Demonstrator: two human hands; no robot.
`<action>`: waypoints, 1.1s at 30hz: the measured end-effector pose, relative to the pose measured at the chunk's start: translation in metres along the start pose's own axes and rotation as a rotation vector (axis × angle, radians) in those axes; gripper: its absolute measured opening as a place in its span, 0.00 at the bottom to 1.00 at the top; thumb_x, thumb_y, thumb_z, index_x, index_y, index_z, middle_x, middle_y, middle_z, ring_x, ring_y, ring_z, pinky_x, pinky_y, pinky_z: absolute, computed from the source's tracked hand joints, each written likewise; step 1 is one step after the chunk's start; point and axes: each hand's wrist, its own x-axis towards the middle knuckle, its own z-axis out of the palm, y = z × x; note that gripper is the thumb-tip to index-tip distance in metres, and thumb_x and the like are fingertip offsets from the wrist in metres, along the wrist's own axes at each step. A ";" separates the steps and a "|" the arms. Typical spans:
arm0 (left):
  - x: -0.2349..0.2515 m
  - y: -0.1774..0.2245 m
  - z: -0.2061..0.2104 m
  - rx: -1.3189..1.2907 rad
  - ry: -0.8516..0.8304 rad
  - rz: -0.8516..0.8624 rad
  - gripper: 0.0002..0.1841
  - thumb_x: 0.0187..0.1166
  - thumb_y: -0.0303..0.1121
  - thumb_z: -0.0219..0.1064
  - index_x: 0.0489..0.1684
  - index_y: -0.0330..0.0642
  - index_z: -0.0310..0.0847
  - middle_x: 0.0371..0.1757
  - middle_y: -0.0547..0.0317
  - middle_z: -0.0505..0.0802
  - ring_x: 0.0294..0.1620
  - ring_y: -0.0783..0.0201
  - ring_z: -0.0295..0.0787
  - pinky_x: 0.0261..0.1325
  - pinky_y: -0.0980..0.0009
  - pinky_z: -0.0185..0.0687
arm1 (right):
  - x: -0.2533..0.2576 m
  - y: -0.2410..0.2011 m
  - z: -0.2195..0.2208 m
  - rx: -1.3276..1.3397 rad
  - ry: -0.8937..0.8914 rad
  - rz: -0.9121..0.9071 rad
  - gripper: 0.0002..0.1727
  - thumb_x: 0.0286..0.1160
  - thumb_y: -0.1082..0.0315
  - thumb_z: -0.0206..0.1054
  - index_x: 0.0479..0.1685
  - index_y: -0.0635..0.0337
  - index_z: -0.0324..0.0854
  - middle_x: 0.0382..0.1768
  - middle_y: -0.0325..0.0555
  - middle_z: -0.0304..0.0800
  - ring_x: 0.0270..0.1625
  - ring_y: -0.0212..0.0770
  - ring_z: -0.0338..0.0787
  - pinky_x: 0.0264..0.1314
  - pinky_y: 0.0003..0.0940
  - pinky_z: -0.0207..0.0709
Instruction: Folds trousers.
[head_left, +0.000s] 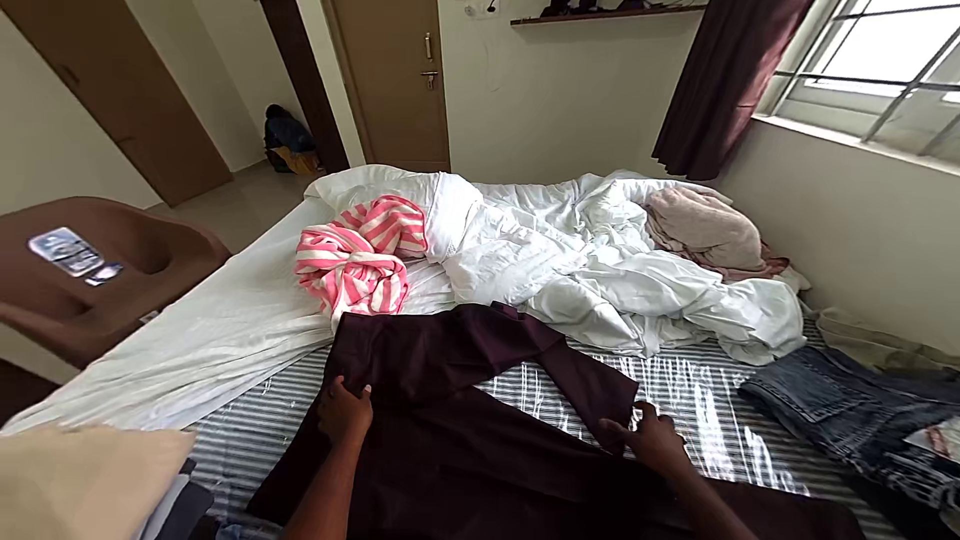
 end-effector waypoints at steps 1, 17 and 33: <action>0.006 -0.005 -0.002 0.001 0.016 -0.026 0.38 0.82 0.47 0.68 0.90 0.40 0.60 0.88 0.35 0.69 0.88 0.36 0.62 0.82 0.36 0.62 | -0.001 -0.012 0.005 -0.040 0.013 0.058 0.60 0.58 0.36 0.83 0.90 0.58 0.59 0.79 0.80 0.66 0.74 0.77 0.77 0.72 0.68 0.74; 0.038 -0.046 0.001 0.009 -0.007 0.059 0.43 0.72 0.44 0.80 0.90 0.51 0.63 0.85 0.40 0.73 0.87 0.34 0.63 0.78 0.25 0.56 | 0.010 0.056 -0.108 0.812 0.141 0.114 0.18 0.89 0.58 0.62 0.65 0.62 0.80 0.53 0.55 0.89 0.52 0.47 0.88 0.52 0.49 0.81; 0.048 -0.043 0.009 0.017 0.037 0.049 0.42 0.75 0.44 0.77 0.91 0.52 0.60 0.85 0.38 0.73 0.87 0.32 0.62 0.77 0.22 0.54 | 0.024 0.163 -0.092 0.463 0.374 0.121 0.22 0.77 0.75 0.72 0.70 0.64 0.79 0.58 0.63 0.90 0.58 0.58 0.90 0.62 0.60 0.80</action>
